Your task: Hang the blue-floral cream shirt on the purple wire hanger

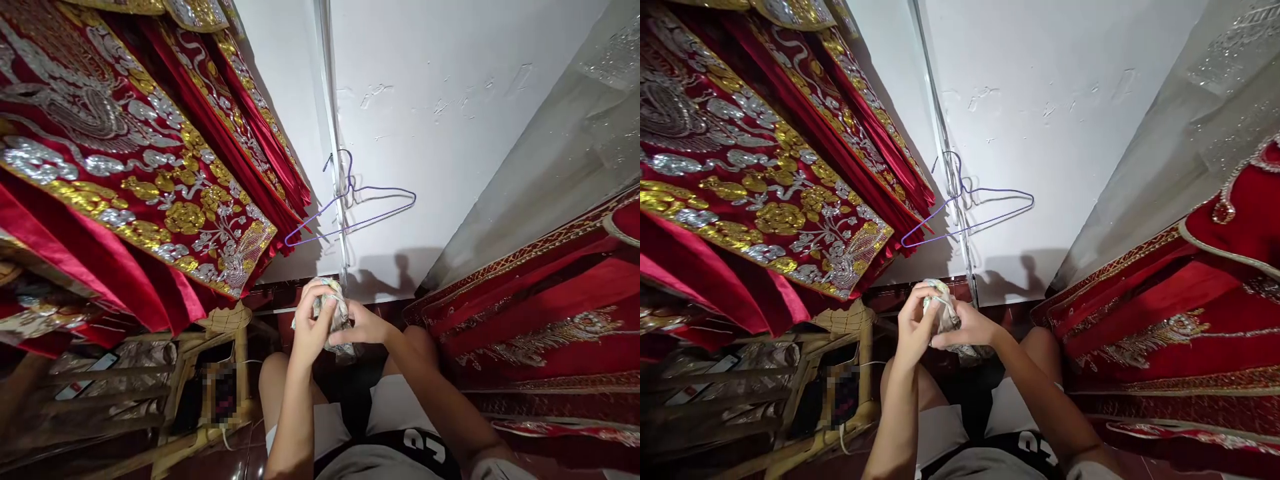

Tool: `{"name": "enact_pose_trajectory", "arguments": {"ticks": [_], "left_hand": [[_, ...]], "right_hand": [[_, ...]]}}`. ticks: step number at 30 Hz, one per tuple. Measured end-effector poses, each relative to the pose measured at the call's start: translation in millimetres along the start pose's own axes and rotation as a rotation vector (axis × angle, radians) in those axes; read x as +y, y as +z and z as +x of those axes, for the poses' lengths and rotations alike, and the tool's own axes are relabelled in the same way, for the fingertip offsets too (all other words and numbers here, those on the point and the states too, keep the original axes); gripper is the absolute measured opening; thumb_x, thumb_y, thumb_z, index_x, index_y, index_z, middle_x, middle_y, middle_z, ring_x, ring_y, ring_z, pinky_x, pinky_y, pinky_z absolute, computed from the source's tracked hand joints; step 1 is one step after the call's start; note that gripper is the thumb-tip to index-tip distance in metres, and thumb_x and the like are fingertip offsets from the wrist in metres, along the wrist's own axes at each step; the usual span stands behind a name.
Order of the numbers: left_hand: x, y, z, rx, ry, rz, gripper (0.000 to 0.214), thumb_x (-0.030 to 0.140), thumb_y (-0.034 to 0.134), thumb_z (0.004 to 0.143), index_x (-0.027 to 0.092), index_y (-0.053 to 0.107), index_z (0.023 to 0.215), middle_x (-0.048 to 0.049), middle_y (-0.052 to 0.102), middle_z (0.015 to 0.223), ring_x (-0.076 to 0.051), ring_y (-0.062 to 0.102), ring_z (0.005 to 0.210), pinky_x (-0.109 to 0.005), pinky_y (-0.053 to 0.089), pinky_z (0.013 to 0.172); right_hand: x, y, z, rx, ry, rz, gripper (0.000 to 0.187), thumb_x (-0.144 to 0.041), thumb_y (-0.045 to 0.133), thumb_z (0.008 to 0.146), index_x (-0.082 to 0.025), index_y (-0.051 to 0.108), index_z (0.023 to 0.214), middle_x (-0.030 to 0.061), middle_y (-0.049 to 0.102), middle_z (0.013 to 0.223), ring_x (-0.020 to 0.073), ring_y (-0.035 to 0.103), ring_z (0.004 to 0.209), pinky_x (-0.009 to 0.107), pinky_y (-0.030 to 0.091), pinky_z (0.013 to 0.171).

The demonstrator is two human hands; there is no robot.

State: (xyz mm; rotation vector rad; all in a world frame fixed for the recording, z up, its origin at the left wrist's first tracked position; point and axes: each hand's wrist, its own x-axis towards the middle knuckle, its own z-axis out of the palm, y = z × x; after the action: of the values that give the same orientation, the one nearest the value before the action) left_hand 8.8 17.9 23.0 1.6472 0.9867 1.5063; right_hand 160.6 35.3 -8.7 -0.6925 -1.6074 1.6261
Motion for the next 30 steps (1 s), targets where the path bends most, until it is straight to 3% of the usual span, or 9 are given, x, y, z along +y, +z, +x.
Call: {"name": "enact_pose_trajectory", "arguments": {"ticks": [3,5,8,11,15,17,23,26,30], "left_hand": [[-9.4,-21.3,1.0,0.004,0.027,0.069,0.056,0.044,0.064,0.095,0.028,0.045,0.145,-0.0129,0.044,0.154,-0.029,0.038,0.147,-0.045,0.033,0.119],[-21.3,-32.8,-4.1,-0.168,-0.058,0.087,0.072,0.051,0.060,0.095,0.025,0.032,0.156,-0.0155,0.040,0.159,-0.031,0.038,0.148,-0.046,0.035,0.119],[-39.5,-48.4,-17.9,-0.575,-0.271,0.217,0.052,0.056,0.058,0.094,0.015,0.065,0.125,-0.0115,0.071,0.117,-0.031,0.066,0.110,-0.040,0.052,0.098],[-46.2,-68.6,-27.6,-0.727,-0.379,0.433,0.044,0.054,0.054,0.095,0.013,0.069,0.088,-0.0034,0.070,0.081,-0.022,0.064,0.076,-0.031,0.051,0.075],[-30.7,-96.7,-19.7,-0.736,-0.334,0.646,0.041,0.050,0.046,0.099,0.017,0.066,0.085,-0.0020,0.068,0.075,-0.020,0.061,0.069,-0.027,0.043,0.067],[-19.3,-104.9,-8.9,-0.721,-0.293,0.814,0.040,0.046,0.043,0.100,0.018,0.066,0.084,-0.0033,0.066,0.070,-0.021,0.062,0.068,-0.029,0.042,0.069],[-1.5,-112.3,34.0,-0.727,-0.201,1.139,0.013,0.032,0.065,0.084,0.019,0.064,0.080,-0.0108,0.073,0.086,-0.031,0.068,0.085,-0.039,0.047,0.079],[4.8,-112.4,62.0,-0.578,-0.063,1.124,0.006,0.017,0.058,0.079,0.018,0.062,0.084,-0.0143,0.072,0.097,-0.032,0.068,0.095,-0.041,0.050,0.086],[14.1,-100.0,101.2,-0.391,0.133,0.908,0.010,0.023,0.048,0.088,0.020,0.056,0.085,-0.0139,0.069,0.109,-0.030,0.064,0.105,-0.043,0.050,0.097]], "right_hand": [[-21.5,-3.0,14.8,-0.010,0.026,-0.028,0.030,-0.034,0.079,0.067,-0.017,0.060,0.082,-0.0018,0.058,0.073,0.0134,0.051,0.068,0.025,0.043,0.064],[-41.4,-13.5,19.6,-0.041,0.008,-0.129,0.020,-0.027,0.072,0.065,-0.017,0.058,0.076,-0.0028,0.055,0.067,0.0121,0.048,0.062,0.023,0.039,0.058],[-73.1,-40.4,24.4,0.029,-0.148,-0.388,0.012,-0.021,0.067,0.064,-0.017,0.056,0.068,-0.0028,0.055,0.064,0.0120,0.048,0.060,0.023,0.036,0.056],[-89.2,-74.7,37.1,0.343,-0.291,-0.568,0.010,-0.017,0.065,0.065,-0.020,0.058,0.071,-0.0043,0.052,0.061,0.0127,0.047,0.059,0.025,0.038,0.059],[-71.8,-114.6,65.9,0.512,-0.177,-0.568,0.041,-0.022,0.061,0.069,-0.022,0.068,0.109,0.0036,0.070,0.089,0.0228,0.062,0.088,0.035,0.048,0.088],[-56.3,-126.2,74.0,0.481,-0.077,-0.579,0.033,-0.025,0.057,0.071,-0.020,0.071,0.100,0.0073,0.072,0.098,0.0251,0.063,0.097,0.038,0.046,0.094],[-46.9,-135.7,40.9,0.570,0.017,-0.645,0.009,-0.026,0.052,0.067,-0.021,0.050,0.060,-0.0017,0.047,0.059,0.0147,0.040,0.063,0.028,0.031,0.058],[-61.7,-137.8,13.3,0.672,0.050,-0.665,0.012,-0.023,0.052,0.065,-0.022,0.042,0.058,-0.0039,0.038,0.058,0.0125,0.032,0.061,0.027,0.024,0.055],[-74.7,-137.7,-7.1,0.690,0.030,-0.630,0.018,-0.024,0.052,0.067,-0.023,0.036,0.058,-0.0044,0.034,0.057,0.0123,0.031,0.061,0.027,0.024,0.054]]}}
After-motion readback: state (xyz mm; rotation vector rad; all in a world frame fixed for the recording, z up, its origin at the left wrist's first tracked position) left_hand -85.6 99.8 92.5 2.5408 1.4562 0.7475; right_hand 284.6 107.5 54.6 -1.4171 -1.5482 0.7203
